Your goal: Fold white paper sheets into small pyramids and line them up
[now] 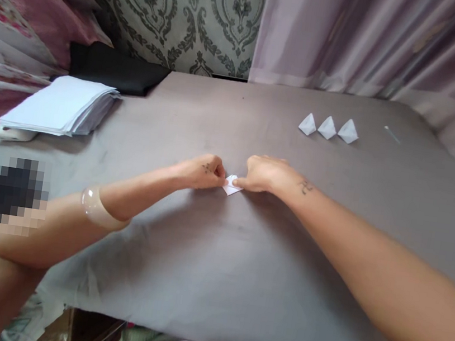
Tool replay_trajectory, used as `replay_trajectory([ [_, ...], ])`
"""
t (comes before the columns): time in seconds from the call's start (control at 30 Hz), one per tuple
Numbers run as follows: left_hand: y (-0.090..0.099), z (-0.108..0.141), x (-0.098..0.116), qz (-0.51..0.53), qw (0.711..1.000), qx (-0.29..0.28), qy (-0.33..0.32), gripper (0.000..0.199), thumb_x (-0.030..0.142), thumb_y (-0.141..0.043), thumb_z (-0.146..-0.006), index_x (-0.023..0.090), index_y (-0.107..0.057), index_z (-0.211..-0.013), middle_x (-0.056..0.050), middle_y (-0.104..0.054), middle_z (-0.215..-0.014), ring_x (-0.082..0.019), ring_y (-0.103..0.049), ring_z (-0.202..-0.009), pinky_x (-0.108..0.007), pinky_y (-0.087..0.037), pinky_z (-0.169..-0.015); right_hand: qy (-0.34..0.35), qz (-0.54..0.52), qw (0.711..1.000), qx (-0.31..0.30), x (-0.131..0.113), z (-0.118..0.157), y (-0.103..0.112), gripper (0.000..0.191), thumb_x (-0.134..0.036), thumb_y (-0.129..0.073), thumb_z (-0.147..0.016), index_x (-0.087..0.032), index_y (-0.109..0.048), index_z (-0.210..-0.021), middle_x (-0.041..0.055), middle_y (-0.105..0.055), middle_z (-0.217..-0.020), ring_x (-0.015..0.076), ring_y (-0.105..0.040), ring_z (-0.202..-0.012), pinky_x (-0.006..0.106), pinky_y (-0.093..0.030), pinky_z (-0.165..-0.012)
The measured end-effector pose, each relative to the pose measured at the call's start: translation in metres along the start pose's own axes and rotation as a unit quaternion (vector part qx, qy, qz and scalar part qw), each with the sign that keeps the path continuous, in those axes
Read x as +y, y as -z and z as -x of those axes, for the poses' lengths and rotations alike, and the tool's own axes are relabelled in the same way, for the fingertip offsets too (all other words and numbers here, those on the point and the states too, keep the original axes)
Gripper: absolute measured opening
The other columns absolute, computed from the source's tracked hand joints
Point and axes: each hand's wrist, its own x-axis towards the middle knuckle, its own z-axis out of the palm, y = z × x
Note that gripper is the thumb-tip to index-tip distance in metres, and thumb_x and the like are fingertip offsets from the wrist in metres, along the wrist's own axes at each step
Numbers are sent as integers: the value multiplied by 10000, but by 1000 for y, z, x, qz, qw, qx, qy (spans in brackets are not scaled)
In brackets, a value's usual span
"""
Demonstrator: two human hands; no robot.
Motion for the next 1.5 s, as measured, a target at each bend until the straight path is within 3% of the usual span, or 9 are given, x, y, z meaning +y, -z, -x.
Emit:
replay_trajectory([
  [0.13, 3, -7, 1, 10, 999, 20, 23, 240, 207, -663, -667, 170, -597, -894, 18, -552, -665, -127, -495, -595, -227, -329, -522, 3, 31, 998, -56, 5, -16, 8, 495, -668, -697, -634, -203, -556, -536, 37, -491, -484, 207, -568, -573, 317, -343, -536],
  [0.23, 4, -11, 2, 10, 999, 0, 40, 184, 196, -658, -667, 184, -582, -834, 33, -516, -624, -123, -472, -562, -229, -311, -502, 39, 24, 996, -73, 7, -29, 9, 512, -671, -717, -609, -200, -543, -505, 18, -474, -461, 170, -543, -520, 299, -331, -508],
  [0.4, 3, -8, 3, 27, 999, -7, 39, 131, 162, -645, -653, 181, -572, -761, 41, -498, -571, -102, -434, -512, -220, -286, -480, 69, 46, 996, -34, 0, -32, 12, 489, -591, -784, -559, -204, -502, -459, -4, -471, -445, 148, -519, -483, 279, -322, -488],
  [0.7, -14, 1, -4, 149, 988, 33, 17, 110, 111, -592, -709, 160, -585, -807, 38, -488, -619, -86, -419, -526, -216, -277, -477, 82, -28, 996, 17, 0, -4, -4, 214, -370, -650, -760, -196, -609, -640, 35, -578, -616, 163, -563, -602, 276, -318, -519],
  [0.9, -32, 6, -15, 181, 972, 128, -74, 75, 94, -589, -736, 140, -582, -795, 32, -504, -687, -76, -421, -592, -204, -319, -547, 131, -133, 979, 87, 7, 10, -33, 120, -292, -552, -829, -185, -601, -810, 69, -656, -873, 161, -586, -764, 258, -392, -631],
  [1.0, -42, 6, -24, 174, 960, 174, -135, 83, 93, -588, -745, 140, -588, -813, 28, -536, -709, -74, -423, -607, -208, -339, -593, 148, -189, 956, 166, 12, 15, -53, 144, -330, -525, -845, -196, -572, -868, 67, -643, -952, 172, -587, -838, 268, -417, -698],
  [1.13, -47, 10, -29, 255, 935, 173, -174, 51, 136, -591, -774, 142, -561, -815, 45, -524, -660, -64, -410, -572, -208, -340, -591, 133, -313, 917, 209, 13, 19, -73, 154, -365, -554, -826, -213, -543, -849, 24, -651, -800, 160, -593, -714, 278, -424, -642],
  [1.33, -37, 31, -17, 457, 870, 113, -150, 242, 266, -676, -764, 119, -608, -943, -35, -643, -834, -102, -563, -724, -245, -410, -701, 207, -514, 802, 222, 12, 23, -79, 273, -454, -630, -791, -196, -560, -845, 24, -651, -786, 144, -584, -695, 287, -456, -659],
  [1.5, -32, 41, -12, 475, 869, 89, -103, 347, 409, -782, -650, 113, -697, -811, -16, -621, -702, -80, -480, -603, -240, -341, -600, 191, -598, 755, 191, 7, 30, -76, 369, -511, -727, -700, -182, -606, -818, 5, -627, -736, 110, -530, -633, 260, -426, -603],
])
